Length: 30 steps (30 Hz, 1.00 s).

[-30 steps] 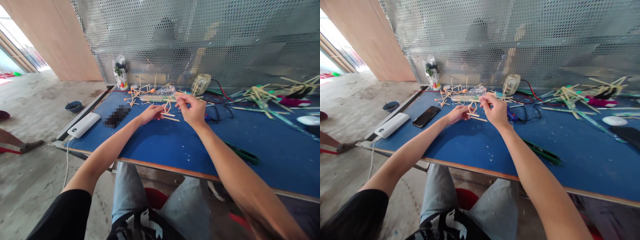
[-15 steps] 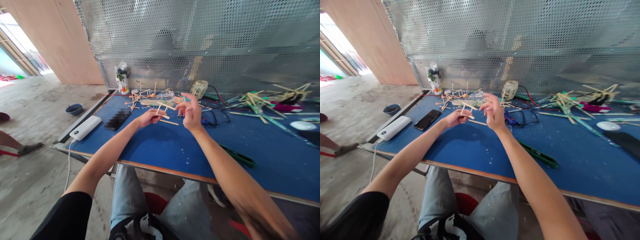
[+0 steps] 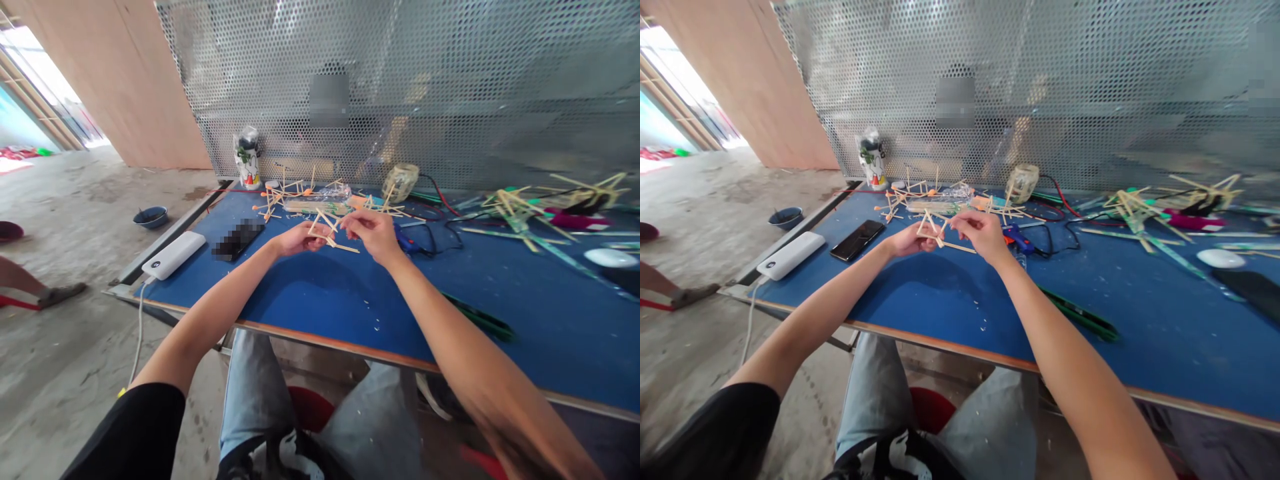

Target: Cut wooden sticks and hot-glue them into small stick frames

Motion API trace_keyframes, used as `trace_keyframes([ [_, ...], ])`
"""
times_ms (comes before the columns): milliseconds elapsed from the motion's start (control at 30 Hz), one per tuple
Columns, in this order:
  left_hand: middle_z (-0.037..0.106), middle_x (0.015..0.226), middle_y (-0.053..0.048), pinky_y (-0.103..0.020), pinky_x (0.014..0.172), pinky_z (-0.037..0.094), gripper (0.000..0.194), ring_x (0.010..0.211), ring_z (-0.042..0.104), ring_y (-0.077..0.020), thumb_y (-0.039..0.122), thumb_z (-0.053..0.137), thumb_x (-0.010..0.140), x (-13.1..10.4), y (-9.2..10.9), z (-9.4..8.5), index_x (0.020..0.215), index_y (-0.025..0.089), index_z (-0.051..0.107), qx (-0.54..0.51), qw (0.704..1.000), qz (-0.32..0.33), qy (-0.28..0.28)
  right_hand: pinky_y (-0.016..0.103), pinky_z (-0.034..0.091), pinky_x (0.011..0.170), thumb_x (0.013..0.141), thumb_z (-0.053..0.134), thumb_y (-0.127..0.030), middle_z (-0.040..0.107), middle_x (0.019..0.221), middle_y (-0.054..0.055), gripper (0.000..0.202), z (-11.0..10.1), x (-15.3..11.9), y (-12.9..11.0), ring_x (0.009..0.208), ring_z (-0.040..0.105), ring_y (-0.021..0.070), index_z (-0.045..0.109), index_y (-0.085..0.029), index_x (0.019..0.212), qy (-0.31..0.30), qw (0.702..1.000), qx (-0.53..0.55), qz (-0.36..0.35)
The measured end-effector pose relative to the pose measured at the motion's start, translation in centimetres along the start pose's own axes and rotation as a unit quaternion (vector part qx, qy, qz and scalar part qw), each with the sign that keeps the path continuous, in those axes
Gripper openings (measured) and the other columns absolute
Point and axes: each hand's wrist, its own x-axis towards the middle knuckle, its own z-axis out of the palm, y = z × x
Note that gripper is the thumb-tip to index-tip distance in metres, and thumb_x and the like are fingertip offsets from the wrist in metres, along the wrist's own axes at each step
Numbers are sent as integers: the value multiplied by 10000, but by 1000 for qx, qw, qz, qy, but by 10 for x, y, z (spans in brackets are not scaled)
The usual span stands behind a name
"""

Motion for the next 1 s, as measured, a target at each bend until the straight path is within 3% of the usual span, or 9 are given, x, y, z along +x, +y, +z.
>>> trace_keyframes([
  [133, 428, 637, 57, -199, 560, 233, 310, 564, 320, -47, 373, 881, 780, 0, 1, -1, 850, 112, 730, 2, 1000, 14, 4, 280, 359, 457, 856, 806, -718, 625, 718, -30, 470, -10, 11, 9, 486, 450, 86, 670, -269, 820, 135, 989, 59, -5],
  [333, 473, 627, 44, -207, 560, 267, 366, 548, 358, -50, 436, 905, 812, 2, -4, -5, 843, 114, 734, 14, 999, 40, 32, 261, 294, 408, 862, 771, -723, 517, 714, -64, 499, -30, 21, 18, 457, 370, 72, 536, -283, 855, 257, 960, 110, 0],
  [467, 491, 623, 36, -209, 557, 261, 411, 548, 376, -53, 477, 919, 799, 4, -8, -9, 844, 107, 746, 24, 998, 47, 36, 257, 298, 407, 887, 755, -740, 538, 724, -61, 512, -26, 19, 13, 455, 377, 67, 536, -279, 854, 208, 974, 87, -6],
  [667, 512, 634, 31, -212, 576, 278, 444, 567, 384, -57, 524, 910, 778, 5, -9, -11, 849, 115, 750, 32, 997, 55, 33, 264, 399, 470, 824, 823, -783, 683, 765, -15, 538, -3, 7, -3, 508, 496, 79, 742, -254, 885, 72, 997, 29, 1],
  [800, 502, 636, 36, -226, 585, 296, 382, 570, 381, -61, 475, 882, 799, 5, -9, -10, 869, 119, 762, 39, 998, 46, 32, 295, 480, 525, 760, 880, -772, 749, 812, 6, 536, 0, 1, -5, 553, 562, 111, 830, -275, 953, -11, 1000, -6, 25],
  [1000, 498, 645, 38, -230, 592, 286, 334, 591, 391, -66, 433, 879, 812, 5, -10, -10, 879, 125, 769, 46, 998, 37, 34, 323, 468, 520, 775, 898, -707, 717, 697, 0, 445, -1, -2, -2, 533, 545, 138, 819, -274, 842, -1, 999, -39, 32],
])
